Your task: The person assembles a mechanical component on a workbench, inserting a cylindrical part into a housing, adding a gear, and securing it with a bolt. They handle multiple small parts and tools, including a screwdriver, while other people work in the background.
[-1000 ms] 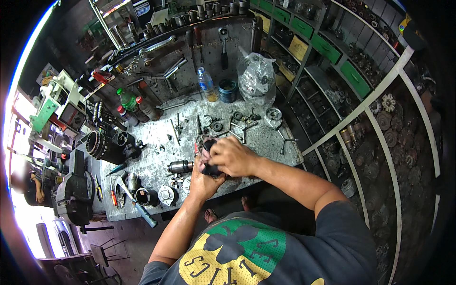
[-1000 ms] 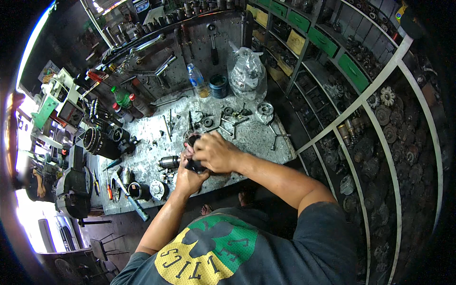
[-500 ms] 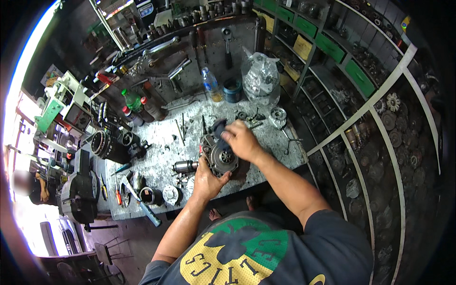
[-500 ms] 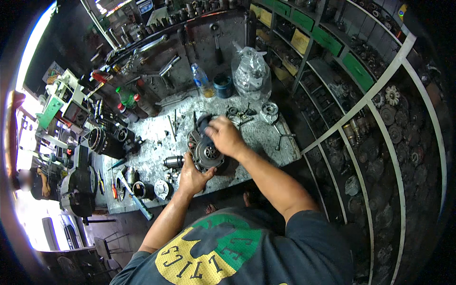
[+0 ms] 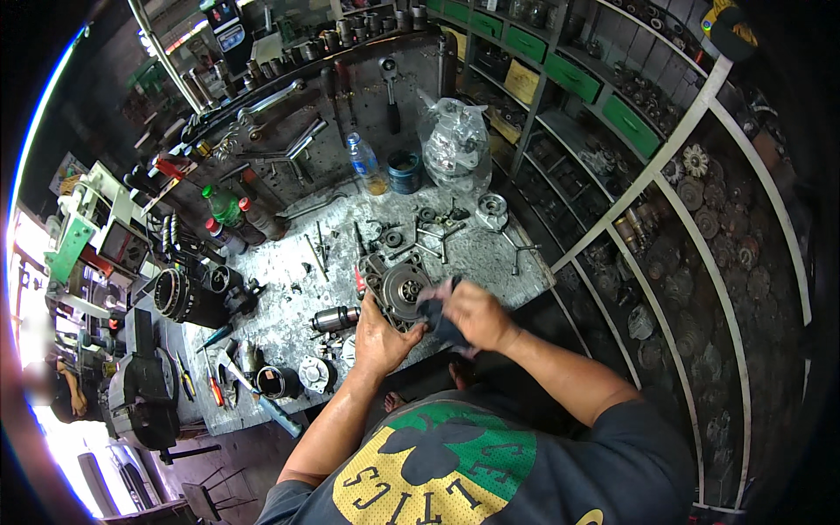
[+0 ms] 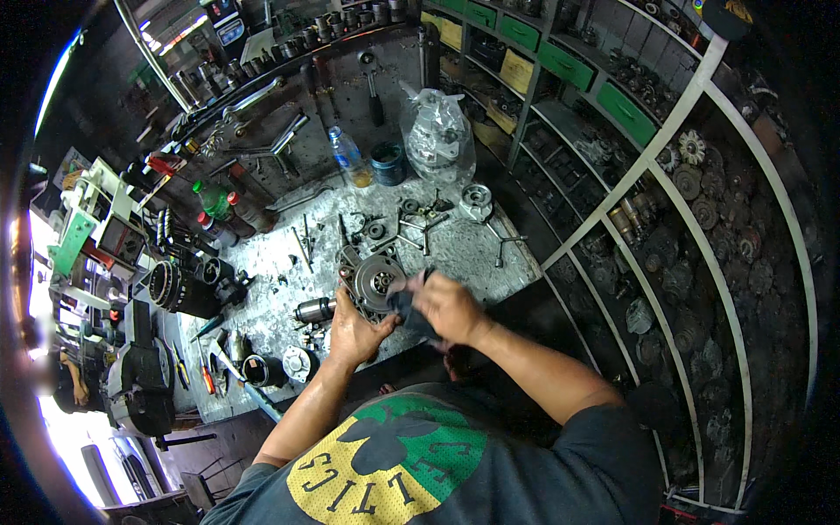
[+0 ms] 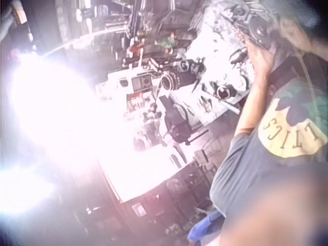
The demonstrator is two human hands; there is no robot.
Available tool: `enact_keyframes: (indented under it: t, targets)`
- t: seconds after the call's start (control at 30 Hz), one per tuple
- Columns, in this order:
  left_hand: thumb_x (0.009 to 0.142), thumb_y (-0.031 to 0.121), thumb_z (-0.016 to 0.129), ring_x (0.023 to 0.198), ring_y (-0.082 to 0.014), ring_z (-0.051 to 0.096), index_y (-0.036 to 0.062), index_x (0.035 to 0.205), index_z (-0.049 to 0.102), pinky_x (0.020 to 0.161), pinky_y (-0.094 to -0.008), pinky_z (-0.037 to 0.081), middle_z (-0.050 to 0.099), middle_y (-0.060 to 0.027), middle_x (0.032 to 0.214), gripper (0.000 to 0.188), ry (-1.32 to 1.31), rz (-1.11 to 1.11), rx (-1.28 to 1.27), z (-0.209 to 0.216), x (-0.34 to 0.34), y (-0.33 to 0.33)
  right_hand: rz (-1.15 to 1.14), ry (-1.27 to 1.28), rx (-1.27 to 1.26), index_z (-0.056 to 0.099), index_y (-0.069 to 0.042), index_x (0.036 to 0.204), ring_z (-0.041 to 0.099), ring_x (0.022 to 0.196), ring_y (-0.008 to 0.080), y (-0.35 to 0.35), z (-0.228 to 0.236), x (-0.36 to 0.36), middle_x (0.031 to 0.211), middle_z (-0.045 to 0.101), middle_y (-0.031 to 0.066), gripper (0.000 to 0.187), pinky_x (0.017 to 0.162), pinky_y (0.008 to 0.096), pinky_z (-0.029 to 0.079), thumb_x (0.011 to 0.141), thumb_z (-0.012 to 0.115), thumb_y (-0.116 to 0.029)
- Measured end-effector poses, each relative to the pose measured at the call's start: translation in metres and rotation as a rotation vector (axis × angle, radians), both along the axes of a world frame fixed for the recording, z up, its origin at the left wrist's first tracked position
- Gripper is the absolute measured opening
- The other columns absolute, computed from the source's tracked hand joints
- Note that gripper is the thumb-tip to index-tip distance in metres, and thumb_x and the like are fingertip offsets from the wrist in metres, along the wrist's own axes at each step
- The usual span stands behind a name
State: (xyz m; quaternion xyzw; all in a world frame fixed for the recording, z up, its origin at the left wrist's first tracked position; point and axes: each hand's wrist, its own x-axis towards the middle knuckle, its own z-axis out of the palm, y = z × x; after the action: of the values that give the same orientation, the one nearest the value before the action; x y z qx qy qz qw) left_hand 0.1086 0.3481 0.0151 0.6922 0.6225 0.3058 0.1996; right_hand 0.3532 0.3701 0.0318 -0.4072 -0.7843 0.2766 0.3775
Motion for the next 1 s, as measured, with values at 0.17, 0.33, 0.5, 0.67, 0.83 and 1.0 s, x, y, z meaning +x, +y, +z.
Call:
enact_keyframes:
  t: [0.17,0.33,0.5,0.67,0.83,1.0]
  targets:
    - [0.076,0.033,0.097,0.135,-0.0507,0.060,-0.0110,0.160,0.030,0.116,-0.0523,0.050,0.055,-0.0341,0.149,0.117,0.015,-0.064,0.015,-0.008,-0.006,0.000,-0.129,0.022,0.147,0.073,-0.007,0.139,0.051,0.143,0.0503,0.042,-0.009,-0.073,0.149,0.059,0.0270,0.041,0.124,0.0495,0.042,0.100,0.076,-0.021]
    - [0.082,0.035,0.090,0.132,-0.0471,0.063,-0.0019,0.151,0.054,0.111,-0.0533,0.052,0.064,-0.0282,0.142,0.086,0.149,-0.202,0.348,-0.011,-0.007,0.005,-0.022,-0.160,0.341,0.076,-0.010,0.137,0.043,0.157,0.0433,0.007,-0.031,-0.074,0.166,0.054,0.0163,0.042,0.132,0.0564,0.031,0.095,0.073,-0.013]
    - [0.079,0.034,0.093,0.129,-0.0455,0.063,0.0036,0.143,0.065,0.110,-0.0522,0.052,0.065,-0.0253,0.139,0.076,0.047,-0.170,0.196,-0.012,-0.008,0.006,0.181,-0.340,0.413,0.079,-0.014,0.124,0.052,0.152,0.0384,0.010,-0.030,-0.007,0.155,0.067,0.0011,0.034,0.127,0.0605,0.037,0.092,0.068,-0.009]
    - [0.073,0.029,0.098,0.131,-0.0482,0.060,-0.0054,0.156,0.043,0.111,-0.0522,0.051,0.058,-0.0307,0.142,0.105,-0.039,-0.015,0.105,-0.011,-0.004,0.001,-0.489,0.316,-0.100,0.075,-0.002,0.118,0.073,0.116,0.0348,0.048,-0.018,-0.024,0.131,0.076,0.0195,0.020,0.102,0.0423,0.055,0.106,0.061,-0.010]
    - [0.074,0.022,0.097,0.128,-0.0486,0.063,-0.0077,0.156,0.036,0.109,-0.0514,0.052,0.060,-0.0311,0.140,0.107,-0.042,0.002,0.013,-0.006,0.001,-0.002,-0.287,0.192,-0.183,0.074,-0.003,0.134,0.068,0.112,0.0342,0.080,-0.006,-0.031,0.117,0.070,0.0186,0.037,0.100,0.0428,0.053,0.111,0.065,-0.030]
    - [0.075,0.025,0.097,0.123,-0.0497,0.066,-0.0083,0.152,0.039,0.106,-0.0513,0.054,0.063,-0.0323,0.134,0.102,0.031,0.018,0.009,-0.001,0.005,0.000,-0.347,0.134,0.057,0.070,-0.006,0.143,0.062,0.122,0.0467,0.031,-0.059,-0.064,0.131,0.061,0.0275,0.039,0.106,0.0517,0.051,0.109,0.063,-0.023]
